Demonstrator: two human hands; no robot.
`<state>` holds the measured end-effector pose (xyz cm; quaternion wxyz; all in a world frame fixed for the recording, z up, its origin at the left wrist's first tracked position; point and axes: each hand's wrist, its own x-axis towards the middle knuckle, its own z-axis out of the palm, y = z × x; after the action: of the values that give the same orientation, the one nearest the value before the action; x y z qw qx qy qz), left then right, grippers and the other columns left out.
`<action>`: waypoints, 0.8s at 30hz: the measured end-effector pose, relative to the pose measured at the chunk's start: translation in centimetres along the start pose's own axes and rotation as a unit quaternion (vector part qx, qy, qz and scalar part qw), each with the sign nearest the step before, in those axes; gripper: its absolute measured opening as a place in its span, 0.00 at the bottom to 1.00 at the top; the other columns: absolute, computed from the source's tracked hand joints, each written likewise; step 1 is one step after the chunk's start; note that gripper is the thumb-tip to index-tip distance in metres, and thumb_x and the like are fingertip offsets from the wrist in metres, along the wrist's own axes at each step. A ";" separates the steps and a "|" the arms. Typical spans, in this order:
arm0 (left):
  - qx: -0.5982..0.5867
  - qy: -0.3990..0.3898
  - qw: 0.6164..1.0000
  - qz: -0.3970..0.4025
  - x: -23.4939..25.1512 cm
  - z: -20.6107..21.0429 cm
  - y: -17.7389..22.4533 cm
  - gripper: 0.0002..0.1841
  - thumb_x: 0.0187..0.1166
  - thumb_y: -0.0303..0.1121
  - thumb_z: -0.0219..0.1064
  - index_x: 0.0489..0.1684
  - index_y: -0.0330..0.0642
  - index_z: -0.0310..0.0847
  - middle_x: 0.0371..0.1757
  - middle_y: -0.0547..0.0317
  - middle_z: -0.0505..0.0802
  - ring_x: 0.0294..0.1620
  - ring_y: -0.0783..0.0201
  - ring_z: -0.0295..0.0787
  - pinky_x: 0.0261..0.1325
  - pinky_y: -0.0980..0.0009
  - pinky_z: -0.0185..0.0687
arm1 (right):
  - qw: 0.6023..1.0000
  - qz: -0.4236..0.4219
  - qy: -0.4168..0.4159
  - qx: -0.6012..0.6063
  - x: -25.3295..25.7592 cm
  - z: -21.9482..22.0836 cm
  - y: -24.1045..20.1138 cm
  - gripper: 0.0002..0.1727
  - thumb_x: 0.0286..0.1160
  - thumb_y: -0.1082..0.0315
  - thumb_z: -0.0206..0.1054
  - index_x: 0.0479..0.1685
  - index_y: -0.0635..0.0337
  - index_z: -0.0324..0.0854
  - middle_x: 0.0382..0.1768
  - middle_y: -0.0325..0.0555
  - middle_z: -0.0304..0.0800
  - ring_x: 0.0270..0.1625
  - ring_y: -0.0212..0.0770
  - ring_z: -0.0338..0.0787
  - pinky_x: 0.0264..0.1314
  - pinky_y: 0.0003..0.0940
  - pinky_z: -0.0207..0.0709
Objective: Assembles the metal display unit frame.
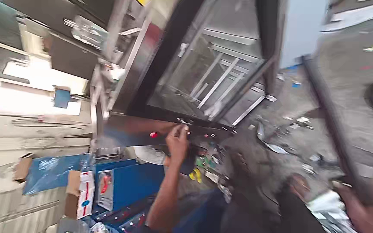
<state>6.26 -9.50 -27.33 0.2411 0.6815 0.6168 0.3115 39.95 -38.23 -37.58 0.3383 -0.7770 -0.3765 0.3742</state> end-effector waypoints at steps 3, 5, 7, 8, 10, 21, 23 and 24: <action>-0.014 0.014 0.999 0.031 0.0 0.4 -1.0 0.11 0.78 0.30 0.73 0.51 0.31 0.91 0.44 0.52 0.97 0.45 0.65 0.96 0.57 0.65 0.93 | 0.993 0.067 -0.030 -0.092 -2.1 2.6 4.0 0.39 0.77 0.33 0.59 0.53 0.68 0.81 0.26 0.65 0.85 0.28 0.68 0.86 0.30 0.74 0.73; -0.042 0.012 0.997 0.063 0.5 0.4 -1.1 0.13 0.76 0.27 0.75 0.53 0.28 0.89 0.47 0.49 0.97 0.47 0.64 0.96 0.59 0.65 0.94 | 0.985 0.089 -0.043 -0.138 -2.9 5.3 6.1 0.36 0.72 0.34 0.64 0.47 0.64 0.84 0.24 0.62 0.85 0.28 0.68 0.87 0.28 0.73 0.73; -0.048 -0.002 0.996 0.077 0.6 0.5 -1.3 0.14 0.77 0.29 0.74 0.55 0.28 0.87 0.45 0.52 0.97 0.43 0.65 0.96 0.53 0.65 0.94 | 0.983 0.101 -0.058 -0.139 -3.7 7.6 7.6 0.30 0.69 0.41 0.73 0.46 0.64 0.85 0.28 0.62 0.87 0.31 0.67 0.88 0.33 0.72 0.76; -0.054 -0.007 0.996 0.073 0.7 0.5 -1.4 0.14 0.78 0.29 0.73 0.56 0.30 0.87 0.46 0.53 0.97 0.43 0.65 0.96 0.51 0.65 0.95 | 0.982 0.105 -0.072 -0.140 -4.0 8.8 8.1 0.30 0.68 0.42 0.76 0.48 0.63 0.86 0.29 0.62 0.89 0.33 0.67 0.90 0.35 0.73 0.77; -0.090 -0.009 0.994 0.058 1.1 0.9 -1.1 0.12 0.79 0.28 0.73 0.56 0.32 0.88 0.49 0.53 0.98 0.43 0.62 0.98 0.48 0.63 0.97 | 0.975 0.120 -0.112 -0.153 -3.8 10.9 8.5 0.33 0.68 0.38 0.75 0.54 0.61 0.85 0.30 0.62 0.90 0.35 0.68 0.92 0.37 0.72 0.79; -0.105 -0.048 0.987 0.115 1.5 1.0 -2.6 0.04 0.78 0.30 0.74 0.40 0.39 0.92 0.43 0.58 0.98 0.35 0.66 0.95 0.40 0.67 0.94 | 0.943 0.168 -0.203 -0.204 -1.3 16.9 7.6 0.38 0.71 0.26 0.63 0.55 0.54 0.84 0.40 0.58 0.92 0.46 0.62 0.93 0.46 0.68 0.82; -0.107 -0.061 0.982 0.143 0.9 1.1 -2.6 0.04 0.77 0.30 0.76 0.39 0.40 0.94 0.43 0.58 0.99 0.38 0.68 0.96 0.42 0.68 0.94 | 0.943 0.159 -0.200 -0.212 -0.5 17.9 7.7 0.40 0.71 0.25 0.62 0.58 0.54 0.85 0.43 0.59 0.93 0.49 0.63 0.93 0.49 0.69 0.82; -0.107 -0.065 0.981 0.149 0.6 1.1 -2.5 0.04 0.77 0.30 0.76 0.39 0.40 0.94 0.43 0.59 0.98 0.37 0.68 0.95 0.41 0.68 0.94 | 0.945 0.149 -0.199 -0.214 -0.2 18.3 7.7 0.41 0.71 0.25 0.61 0.57 0.56 0.85 0.42 0.60 0.93 0.49 0.64 0.93 0.50 0.69 0.82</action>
<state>5.37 -8.55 -29.80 0.3029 0.7547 0.4547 0.3633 27.09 -37.69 -52.74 0.0226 -0.7882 -0.3877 0.4774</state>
